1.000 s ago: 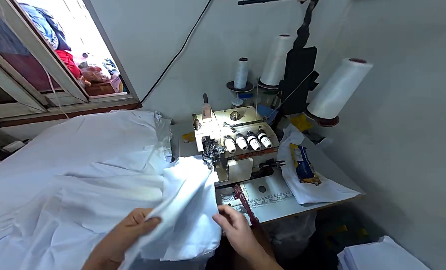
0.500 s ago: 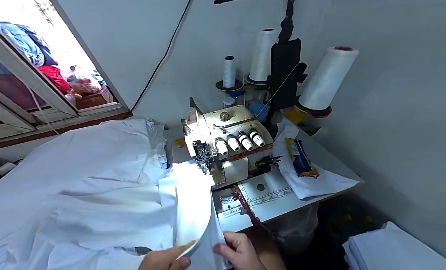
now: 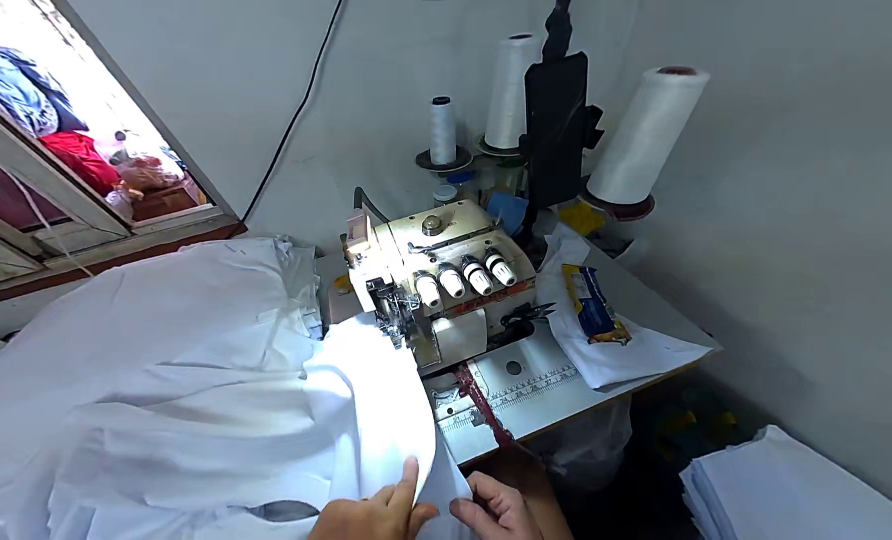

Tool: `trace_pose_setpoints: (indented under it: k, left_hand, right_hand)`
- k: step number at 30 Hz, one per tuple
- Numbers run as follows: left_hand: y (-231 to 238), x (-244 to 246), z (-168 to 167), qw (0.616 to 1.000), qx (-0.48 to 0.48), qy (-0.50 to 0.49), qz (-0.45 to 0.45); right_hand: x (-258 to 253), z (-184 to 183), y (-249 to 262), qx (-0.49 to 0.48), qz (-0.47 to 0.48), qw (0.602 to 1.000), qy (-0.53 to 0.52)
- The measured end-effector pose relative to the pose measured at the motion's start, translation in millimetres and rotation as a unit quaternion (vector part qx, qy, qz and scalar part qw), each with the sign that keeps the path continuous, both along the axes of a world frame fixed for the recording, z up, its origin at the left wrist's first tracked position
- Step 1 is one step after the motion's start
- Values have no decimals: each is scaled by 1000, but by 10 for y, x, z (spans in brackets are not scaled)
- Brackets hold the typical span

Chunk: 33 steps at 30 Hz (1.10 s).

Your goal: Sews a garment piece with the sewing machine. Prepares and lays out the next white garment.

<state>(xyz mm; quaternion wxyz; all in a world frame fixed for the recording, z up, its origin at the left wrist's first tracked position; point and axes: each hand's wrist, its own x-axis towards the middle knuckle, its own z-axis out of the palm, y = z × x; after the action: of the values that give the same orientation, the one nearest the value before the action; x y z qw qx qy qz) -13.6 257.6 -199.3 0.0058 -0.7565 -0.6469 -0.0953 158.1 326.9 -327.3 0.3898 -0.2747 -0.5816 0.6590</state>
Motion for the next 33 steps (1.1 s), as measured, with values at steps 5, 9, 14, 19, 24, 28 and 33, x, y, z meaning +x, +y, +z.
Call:
trace_pose_setpoints:
  k: [5, 9, 14, 19, 24, 28, 33]
  left_hand:
    - [264, -5, -84, 986, 117, 112, 47]
    - [349, -58, -26, 981, 139, 122, 58]
    - [503, -93, -25, 980, 172, 76, 64]
    - [679, -116, -47, 976, 191, 45, 91]
    - [909, -137, -106, 970, 204, -9, 135]
    - [771, -119, -106, 968, 172, -58, 176]
    - [434, -545, -153, 908, 151, -349, 178]
  right_hand:
    - [-258, 96, 223, 6, 12, 998, 60]
    - [-402, 166, 304, -6, 21, 994, 103]
    - [-496, 235, 371, -16, 11, 993, 116]
    - [-566, 309, 448, -13, 6, 993, 117]
    - [-679, 319, 542, 14, -10, 995, 100]
    - [-757, 361, 653, -7, -7, 997, 83]
    - [-730, 264, 553, -45, 46, 987, 146]
